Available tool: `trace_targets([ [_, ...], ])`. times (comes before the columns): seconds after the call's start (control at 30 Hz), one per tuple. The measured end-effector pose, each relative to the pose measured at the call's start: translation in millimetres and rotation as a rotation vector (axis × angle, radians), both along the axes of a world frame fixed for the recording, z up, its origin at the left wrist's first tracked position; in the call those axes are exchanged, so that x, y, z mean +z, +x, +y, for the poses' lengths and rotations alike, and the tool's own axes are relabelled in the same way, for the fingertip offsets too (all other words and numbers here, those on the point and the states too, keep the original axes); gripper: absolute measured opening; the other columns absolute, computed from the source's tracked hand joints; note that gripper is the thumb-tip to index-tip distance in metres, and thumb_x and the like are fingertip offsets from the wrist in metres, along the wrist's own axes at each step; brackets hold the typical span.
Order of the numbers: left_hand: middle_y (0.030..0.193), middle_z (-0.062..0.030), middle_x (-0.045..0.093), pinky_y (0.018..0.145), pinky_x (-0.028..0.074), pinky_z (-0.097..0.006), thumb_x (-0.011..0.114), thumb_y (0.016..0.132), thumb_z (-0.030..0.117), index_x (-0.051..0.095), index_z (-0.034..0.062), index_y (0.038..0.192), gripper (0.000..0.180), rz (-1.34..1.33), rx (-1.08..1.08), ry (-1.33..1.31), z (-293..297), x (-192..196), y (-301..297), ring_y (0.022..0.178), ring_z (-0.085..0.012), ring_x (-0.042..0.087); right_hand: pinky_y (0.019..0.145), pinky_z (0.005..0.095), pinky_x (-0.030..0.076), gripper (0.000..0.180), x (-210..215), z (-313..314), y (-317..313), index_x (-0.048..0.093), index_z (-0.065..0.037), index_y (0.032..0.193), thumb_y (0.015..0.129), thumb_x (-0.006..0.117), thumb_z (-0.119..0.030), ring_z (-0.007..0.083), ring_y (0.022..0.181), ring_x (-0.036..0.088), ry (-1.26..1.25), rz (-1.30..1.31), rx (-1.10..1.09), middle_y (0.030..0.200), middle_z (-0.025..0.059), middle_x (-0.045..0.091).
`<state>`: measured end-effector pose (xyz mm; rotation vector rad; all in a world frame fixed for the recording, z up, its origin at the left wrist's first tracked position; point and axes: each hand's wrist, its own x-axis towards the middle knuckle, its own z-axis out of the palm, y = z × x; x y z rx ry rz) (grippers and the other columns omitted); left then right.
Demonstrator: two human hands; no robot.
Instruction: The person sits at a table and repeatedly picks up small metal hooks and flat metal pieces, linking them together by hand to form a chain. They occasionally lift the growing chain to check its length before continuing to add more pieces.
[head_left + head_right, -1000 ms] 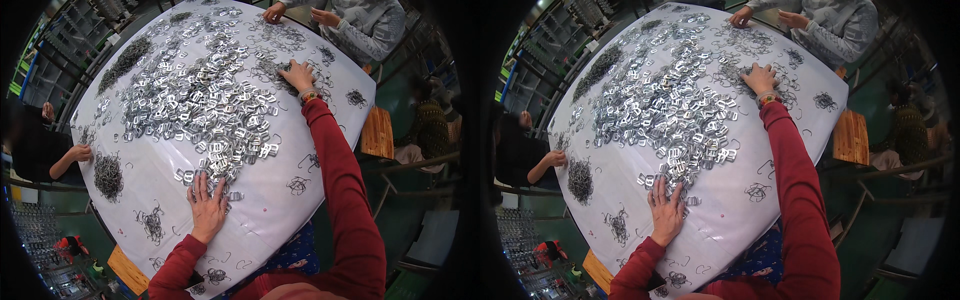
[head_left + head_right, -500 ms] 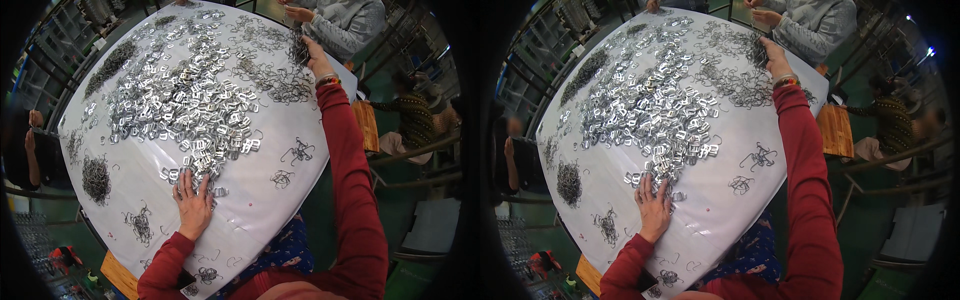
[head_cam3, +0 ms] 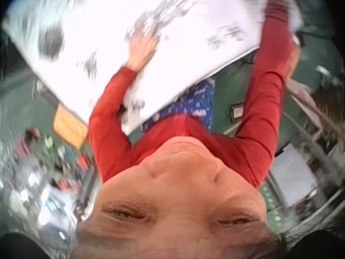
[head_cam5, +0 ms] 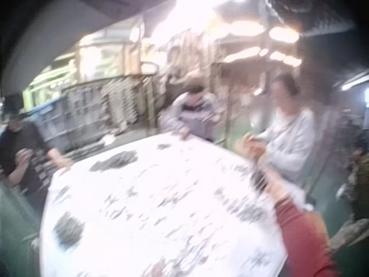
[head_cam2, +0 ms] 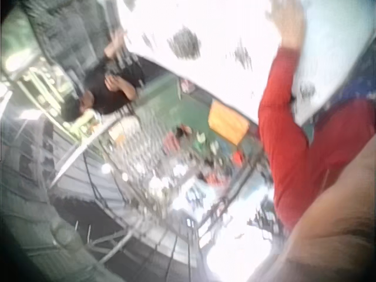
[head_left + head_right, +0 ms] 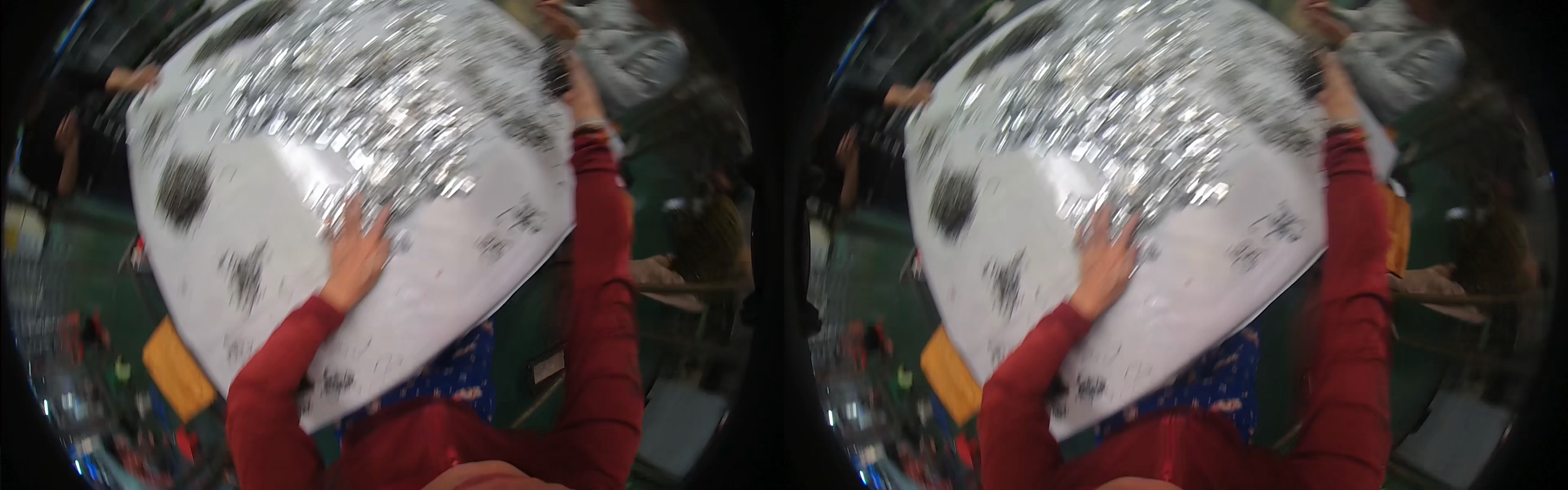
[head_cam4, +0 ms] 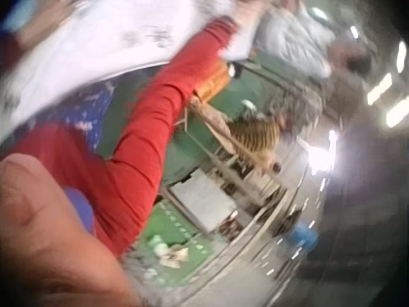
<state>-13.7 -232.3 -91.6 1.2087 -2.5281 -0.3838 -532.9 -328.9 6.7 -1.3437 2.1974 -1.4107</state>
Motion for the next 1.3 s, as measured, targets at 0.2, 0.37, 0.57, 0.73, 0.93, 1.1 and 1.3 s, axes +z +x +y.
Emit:
trace_targets([
  [0.2,0.149,-0.0302,0.021,0.106,0.015,-0.068,0.051,0.092,0.037,0.046,0.0187,0.139,0.050,0.148,0.140,-0.150,7.6,-29.7,-62.8,0.140,-0.0480,0.015,0.085,0.0463,0.055,0.034,68.0,-67.1,90.4,0.060,-0.004,0.117,0.091,0.059,-0.027,0.0291,0.098,0.065,-0.037,-1.238,0.784,0.110,0.0136,0.067],
  [0.37,0.151,-0.0293,0.020,0.110,0.003,-0.067,0.051,0.092,0.043,0.049,0.0220,0.138,0.050,0.192,0.225,-0.132,10.1,-30.6,-83.8,0.142,-0.0466,0.009,0.081,0.0462,0.054,0.031,35.2,-67.3,254.6,0.064,-0.006,0.109,0.091,0.061,-0.031,0.0303,0.094,0.065,0.282,-1.539,1.185,0.105,0.0139,0.068],
  [0.57,0.144,-0.0148,0.042,0.110,0.003,-0.071,0.042,0.091,0.041,0.047,0.0074,0.136,0.056,-0.220,0.051,-0.222,76.3,-9.6,-37.7,0.141,-0.0438,0.016,0.062,0.0417,0.055,0.029,-34.4,-14.7,450.6,0.064,-0.008,0.106,0.092,0.059,-0.033,0.0324,0.083,0.067,0.251,-1.656,0.882,0.102,0.0172,0.069],
  [0.73,0.146,-0.0209,0.033,0.107,0.018,-0.070,0.070,0.078,0.028,0.056,0.0134,0.127,0.053,0.029,-0.062,0.117,171.4,41.8,67.9,0.140,-0.0460,0.018,0.073,0.0409,0.059,0.020,-58.2,31.5,523.1,0.064,-0.004,0.104,0.092,0.061,-0.020,0.0216,0.079,0.069,0.387,-1.457,0.647,0.092,0.0100,0.070],
  [0.93,0.140,-0.0167,0.044,0.100,0.042,-0.046,0.071,0.079,0.016,0.063,0.0124,0.113,0.035,0.159,0.185,0.279,173.9,86.9,178.0,0.127,-0.0383,0.043,0.095,0.0531,0.045,0.051,-25.8,48.7,498.3,0.050,-0.005,0.135,0.088,0.062,-0.020,0.0364,0.129,0.037,0.572,-0.816,0.937,0.138,0.0206,0.041],
  [1.1,0.089,-0.0154,0.069,0.070,0.051,-0.036,0.065,0.084,0.010,0.071,0.0027,0.095,0.014,0.096,0.677,0.091,137.7,89.4,242.0,0.078,-0.0298,0.067,0.097,0.0447,0.050,0.050,26.2,73.1,470.7,0.045,0.002,0.137,0.092,0.058,-0.017,0.0343,0.122,0.050,0.277,-0.831,1.039,0.138,0.0244,0.043],
  [1.3,0.083,-0.0118,0.068,0.066,0.050,-0.032,0.071,0.081,0.011,0.073,0.0057,0.091,0.012,0.347,0.251,0.071,109.9,70.1,207.1,0.071,-0.0248,0.064,0.089,0.0354,0.054,0.034,80.0,147.4,402.6,0.057,0.005,0.124,0.092,0.056,-0.007,0.0246,0.102,0.064,-0.116,-0.727,0.943,0.117,0.0180,0.062],
])
